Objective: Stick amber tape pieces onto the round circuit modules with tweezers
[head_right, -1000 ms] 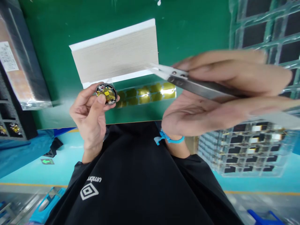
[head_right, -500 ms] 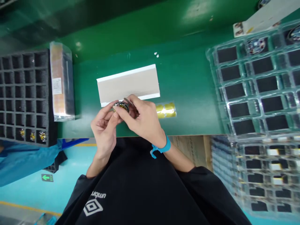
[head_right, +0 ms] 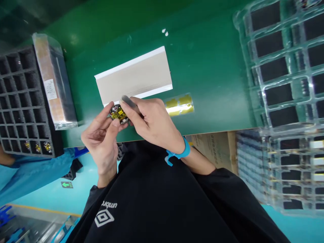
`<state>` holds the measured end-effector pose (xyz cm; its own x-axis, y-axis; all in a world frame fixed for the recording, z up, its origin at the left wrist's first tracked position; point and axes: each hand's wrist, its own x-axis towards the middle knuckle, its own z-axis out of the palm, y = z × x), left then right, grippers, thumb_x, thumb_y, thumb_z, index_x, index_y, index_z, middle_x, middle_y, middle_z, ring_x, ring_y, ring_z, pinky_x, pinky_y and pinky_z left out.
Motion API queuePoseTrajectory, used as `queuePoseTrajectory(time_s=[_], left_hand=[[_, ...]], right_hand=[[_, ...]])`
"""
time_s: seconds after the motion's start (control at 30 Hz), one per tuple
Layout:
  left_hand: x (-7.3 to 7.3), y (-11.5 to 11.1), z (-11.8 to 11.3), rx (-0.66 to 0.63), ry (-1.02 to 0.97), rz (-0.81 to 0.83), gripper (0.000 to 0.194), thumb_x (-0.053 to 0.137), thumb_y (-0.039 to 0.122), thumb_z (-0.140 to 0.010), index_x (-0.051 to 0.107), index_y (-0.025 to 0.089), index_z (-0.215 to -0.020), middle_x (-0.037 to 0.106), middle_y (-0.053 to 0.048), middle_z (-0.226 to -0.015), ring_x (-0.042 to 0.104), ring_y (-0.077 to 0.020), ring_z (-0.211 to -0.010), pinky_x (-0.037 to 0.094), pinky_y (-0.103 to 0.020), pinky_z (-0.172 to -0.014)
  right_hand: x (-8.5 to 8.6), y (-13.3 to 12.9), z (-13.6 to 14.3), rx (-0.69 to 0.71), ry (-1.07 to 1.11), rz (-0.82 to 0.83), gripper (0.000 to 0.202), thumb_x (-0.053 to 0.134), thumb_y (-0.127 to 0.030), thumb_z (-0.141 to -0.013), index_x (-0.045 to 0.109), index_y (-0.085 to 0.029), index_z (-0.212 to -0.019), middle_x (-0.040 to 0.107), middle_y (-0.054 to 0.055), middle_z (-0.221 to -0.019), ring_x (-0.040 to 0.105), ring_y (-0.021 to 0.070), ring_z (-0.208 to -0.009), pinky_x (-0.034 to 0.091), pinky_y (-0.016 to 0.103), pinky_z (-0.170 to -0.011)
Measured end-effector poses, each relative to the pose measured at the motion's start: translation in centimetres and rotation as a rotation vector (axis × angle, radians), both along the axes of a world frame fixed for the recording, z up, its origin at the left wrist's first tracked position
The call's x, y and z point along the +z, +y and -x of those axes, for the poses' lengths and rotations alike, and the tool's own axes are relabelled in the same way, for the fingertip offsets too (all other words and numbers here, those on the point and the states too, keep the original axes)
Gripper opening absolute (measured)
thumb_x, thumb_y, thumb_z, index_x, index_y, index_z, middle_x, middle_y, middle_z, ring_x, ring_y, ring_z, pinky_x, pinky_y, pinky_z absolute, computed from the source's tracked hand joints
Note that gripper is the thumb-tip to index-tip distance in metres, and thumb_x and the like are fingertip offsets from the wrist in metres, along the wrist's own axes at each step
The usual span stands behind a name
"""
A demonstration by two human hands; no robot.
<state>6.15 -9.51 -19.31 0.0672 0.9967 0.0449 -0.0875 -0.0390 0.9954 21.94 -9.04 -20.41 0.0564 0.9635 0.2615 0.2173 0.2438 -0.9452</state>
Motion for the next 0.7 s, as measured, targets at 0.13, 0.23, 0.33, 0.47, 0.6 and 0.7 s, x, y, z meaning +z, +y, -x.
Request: queuePoseTrajectory(time_s=[0.13, 0.23, 0.33, 0.47, 0.6, 0.7], left_hand=[[0.57, 0.12, -0.03, -0.020, 0.035, 0.002, 0.031, 0.087, 0.028, -0.103, 0.085, 0.032, -0.133, 0.090, 0.001, -0.110, 0.090, -0.0193, -0.095, 0.079, -0.033, -0.091], [0.61, 0.11, -0.01, -0.028, 0.029, -0.001, 0.031, 0.085, 0.023, -0.104, 0.085, 0.032, -0.134, 0.090, 0.002, -0.110, 0.090, -0.0181, -0.095, 0.078, -0.031, -0.091], [0.49, -0.01, 0.05, -0.033, 0.044, -0.006, 0.033, 0.084, 0.021, -0.104, 0.085, 0.034, -0.135, 0.090, 0.003, -0.111, 0.089, -0.0174, -0.094, 0.078, -0.030, -0.092], [0.54, -0.14, 0.05, -0.024, 0.074, -0.013, 0.033, 0.083, 0.022, -0.105, 0.084, 0.034, -0.136, 0.089, 0.003, -0.117, 0.089, -0.0186, -0.097, 0.078, -0.030, -0.092], [0.73, -0.09, -0.08, -0.028, 0.121, -0.009, 0.032, 0.082, 0.026, -0.106, 0.084, 0.034, -0.137, 0.089, 0.001, -0.117, 0.089, -0.0193, -0.093, 0.079, -0.033, -0.092], [0.70, 0.02, -0.19, -0.037, 0.118, -0.022, 0.032, 0.082, 0.027, -0.106, 0.083, 0.035, -0.137, 0.089, 0.002, -0.116, 0.089, -0.0192, -0.093, 0.079, -0.032, -0.091]], right_hand=[[0.29, 0.15, -0.29, 0.018, 0.021, -0.001, 0.051, 0.060, -0.037, -0.119, 0.047, -0.021, -0.072, 0.063, -0.006, -0.062, 0.062, 0.0079, -0.055, 0.045, 0.025, -0.053], [0.28, 0.17, -0.38, 0.014, 0.030, -0.012, 0.054, 0.059, -0.035, -0.120, 0.041, -0.021, -0.070, 0.060, -0.006, -0.061, 0.057, 0.0058, -0.054, 0.043, 0.024, -0.053], [0.18, 0.17, -0.45, 0.030, 0.048, 0.003, 0.057, 0.058, -0.037, -0.121, 0.038, -0.020, -0.070, 0.058, -0.007, -0.062, 0.052, 0.0048, -0.053, 0.040, 0.025, -0.053], [0.28, 0.30, -0.47, 0.041, 0.070, 0.082, 0.063, 0.052, -0.056, -0.121, 0.040, -0.022, -0.069, 0.059, -0.005, -0.061, 0.053, 0.0073, -0.052, 0.038, 0.029, -0.052], [0.66, 0.58, -0.54, 0.054, 0.068, 0.123, 0.063, 0.046, -0.060, -0.122, 0.043, -0.022, -0.071, 0.060, -0.004, -0.061, 0.056, 0.0086, -0.053, 0.041, 0.031, -0.054], [0.91, 0.64, -0.68, 0.053, 0.054, 0.134, 0.061, 0.048, -0.058, -0.122, 0.042, -0.023, -0.072, 0.060, -0.005, -0.062, 0.055, 0.0081, -0.054, 0.042, 0.030, -0.056]])
